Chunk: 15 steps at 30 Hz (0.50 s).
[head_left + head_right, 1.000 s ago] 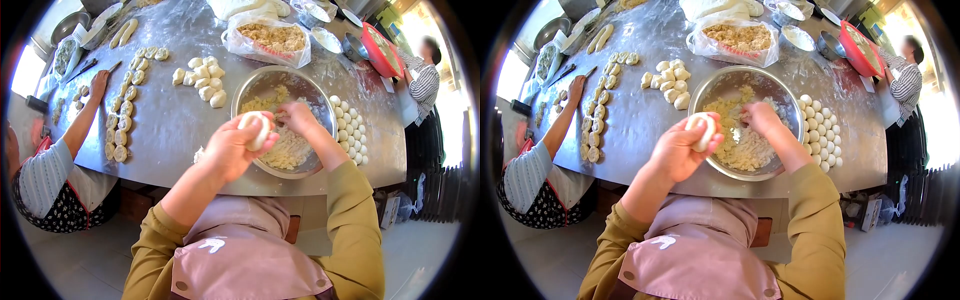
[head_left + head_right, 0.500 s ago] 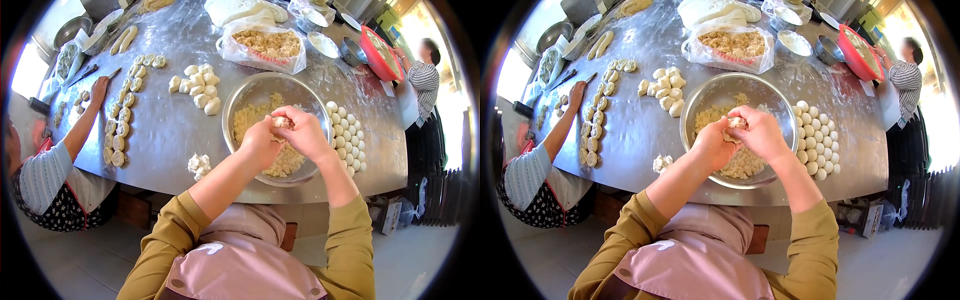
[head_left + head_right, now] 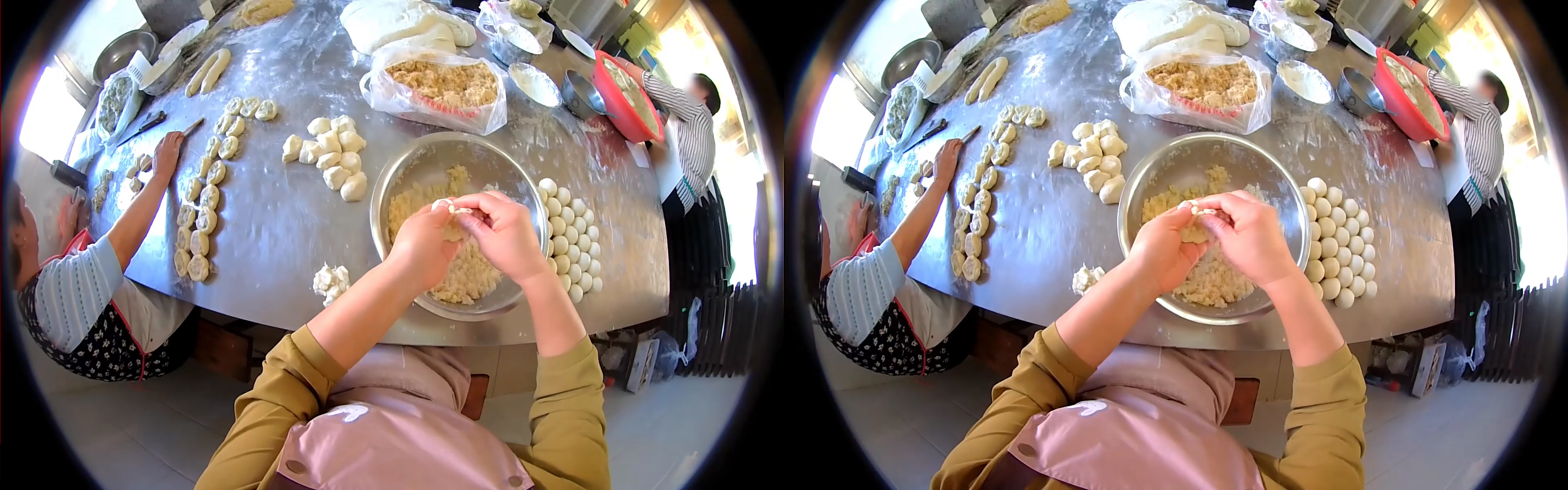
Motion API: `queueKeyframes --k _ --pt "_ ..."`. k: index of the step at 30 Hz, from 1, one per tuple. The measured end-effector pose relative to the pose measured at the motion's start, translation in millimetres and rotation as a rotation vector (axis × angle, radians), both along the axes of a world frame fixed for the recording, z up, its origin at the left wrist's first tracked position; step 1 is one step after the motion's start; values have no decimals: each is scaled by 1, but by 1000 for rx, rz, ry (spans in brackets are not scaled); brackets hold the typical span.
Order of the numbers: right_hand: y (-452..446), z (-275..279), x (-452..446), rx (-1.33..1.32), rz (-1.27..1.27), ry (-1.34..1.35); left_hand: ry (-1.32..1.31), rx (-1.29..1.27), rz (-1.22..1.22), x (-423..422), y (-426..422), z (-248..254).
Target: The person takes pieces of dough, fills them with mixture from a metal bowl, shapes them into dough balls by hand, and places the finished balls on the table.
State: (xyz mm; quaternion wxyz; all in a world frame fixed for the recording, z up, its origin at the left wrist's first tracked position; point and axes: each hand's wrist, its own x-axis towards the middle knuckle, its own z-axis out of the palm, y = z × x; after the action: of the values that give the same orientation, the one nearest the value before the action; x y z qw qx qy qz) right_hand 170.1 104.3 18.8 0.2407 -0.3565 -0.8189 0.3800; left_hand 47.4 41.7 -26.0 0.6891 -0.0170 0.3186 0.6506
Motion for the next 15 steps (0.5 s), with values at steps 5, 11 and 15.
queueKeyframes --k 5,11,15 --pt "14 -7 12 204 -111 -80 -156 -93 66 -20 0 3" --pt "-12 3 -2 385 4 -97 -111 30 53 -16 -1 -13" --pt "-13 -19 -7 472 -10 -82 28 -25 70 -4 -4 0"
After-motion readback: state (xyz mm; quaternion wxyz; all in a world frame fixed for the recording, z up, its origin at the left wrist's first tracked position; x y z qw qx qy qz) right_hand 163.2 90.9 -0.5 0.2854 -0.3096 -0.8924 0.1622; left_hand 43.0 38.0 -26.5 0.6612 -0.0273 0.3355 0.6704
